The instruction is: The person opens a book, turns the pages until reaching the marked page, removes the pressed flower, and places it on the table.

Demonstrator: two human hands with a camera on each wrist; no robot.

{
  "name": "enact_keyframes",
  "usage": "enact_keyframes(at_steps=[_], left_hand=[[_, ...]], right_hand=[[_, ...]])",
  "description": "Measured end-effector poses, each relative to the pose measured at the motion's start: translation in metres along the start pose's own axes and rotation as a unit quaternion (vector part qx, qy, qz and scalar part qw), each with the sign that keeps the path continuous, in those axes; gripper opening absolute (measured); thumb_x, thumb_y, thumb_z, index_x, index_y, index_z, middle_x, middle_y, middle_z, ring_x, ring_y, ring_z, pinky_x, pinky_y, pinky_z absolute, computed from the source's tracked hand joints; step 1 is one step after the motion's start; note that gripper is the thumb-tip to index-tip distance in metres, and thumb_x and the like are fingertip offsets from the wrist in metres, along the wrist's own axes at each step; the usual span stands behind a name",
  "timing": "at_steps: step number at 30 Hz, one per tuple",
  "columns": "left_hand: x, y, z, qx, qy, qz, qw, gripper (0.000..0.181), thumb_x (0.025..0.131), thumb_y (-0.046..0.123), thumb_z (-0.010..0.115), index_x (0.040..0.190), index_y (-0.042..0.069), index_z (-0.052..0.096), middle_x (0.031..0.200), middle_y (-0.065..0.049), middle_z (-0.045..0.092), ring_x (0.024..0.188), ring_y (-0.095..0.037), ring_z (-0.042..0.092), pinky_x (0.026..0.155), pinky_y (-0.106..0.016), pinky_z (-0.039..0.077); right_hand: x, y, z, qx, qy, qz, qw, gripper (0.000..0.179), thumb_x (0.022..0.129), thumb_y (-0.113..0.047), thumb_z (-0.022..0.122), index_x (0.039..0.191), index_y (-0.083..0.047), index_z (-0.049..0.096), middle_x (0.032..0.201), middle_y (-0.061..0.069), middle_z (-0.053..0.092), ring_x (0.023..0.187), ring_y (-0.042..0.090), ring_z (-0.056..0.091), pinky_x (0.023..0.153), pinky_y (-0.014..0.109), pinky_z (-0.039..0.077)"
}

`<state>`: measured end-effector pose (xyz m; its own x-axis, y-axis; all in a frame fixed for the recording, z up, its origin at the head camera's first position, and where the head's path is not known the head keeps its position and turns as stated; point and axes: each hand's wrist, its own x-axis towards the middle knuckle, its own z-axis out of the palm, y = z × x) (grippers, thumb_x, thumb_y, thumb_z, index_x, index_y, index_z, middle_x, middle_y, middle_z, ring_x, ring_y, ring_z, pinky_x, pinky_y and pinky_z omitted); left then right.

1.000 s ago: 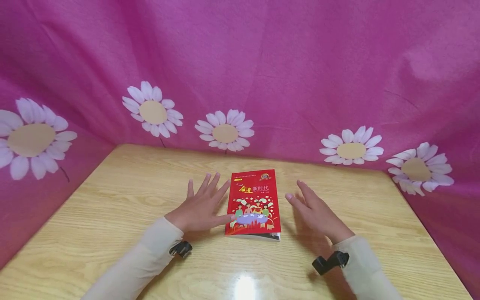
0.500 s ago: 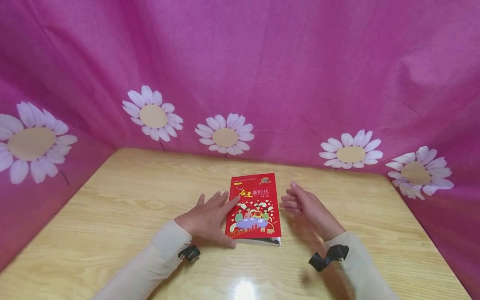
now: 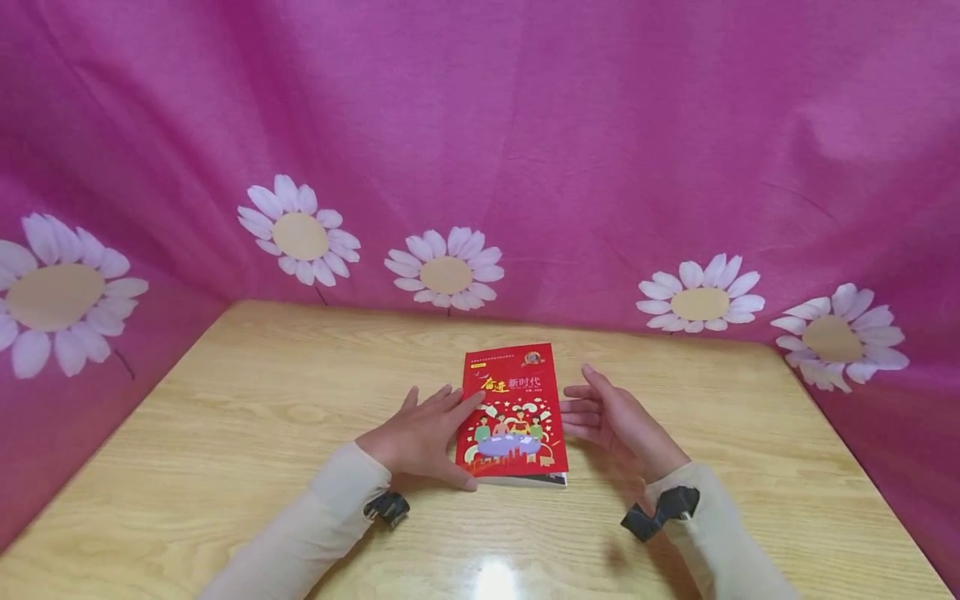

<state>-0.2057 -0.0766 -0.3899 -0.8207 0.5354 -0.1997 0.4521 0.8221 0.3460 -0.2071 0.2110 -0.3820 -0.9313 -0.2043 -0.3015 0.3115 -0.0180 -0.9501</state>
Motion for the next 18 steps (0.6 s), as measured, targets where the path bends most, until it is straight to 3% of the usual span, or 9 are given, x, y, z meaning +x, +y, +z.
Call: enact_keyframes(at_steps=[8,18], left_hand=[[0.004,0.003,0.0007,0.006,0.003,0.001,1.0,0.113,0.065,0.06,0.08,0.155,0.024,0.022,0.157,-0.007,0.027,0.146,-0.029,0.016,0.114,-0.06,0.004],[-0.0038,0.0004,0.0003,-0.01,0.018,0.019,0.9996,0.107,0.07,0.057,0.078,0.155,0.021,0.023,0.155,0.001,0.033,0.145,-0.029,0.022,0.115,-0.058,0.005]], right_hand=[[0.0005,0.0053,0.0,0.036,-0.015,0.019,0.9991,0.079,0.095,-0.056,0.05,0.132,0.013,0.042,0.1,0.012,0.07,0.089,0.02,0.069,0.083,0.036,0.056],[-0.003,0.0066,0.004,0.042,-0.037,0.047,0.9973,0.079,0.094,-0.057,0.05,0.133,0.011,0.043,0.099,0.013,0.072,0.085,0.022,0.071,0.081,0.037,0.056]])
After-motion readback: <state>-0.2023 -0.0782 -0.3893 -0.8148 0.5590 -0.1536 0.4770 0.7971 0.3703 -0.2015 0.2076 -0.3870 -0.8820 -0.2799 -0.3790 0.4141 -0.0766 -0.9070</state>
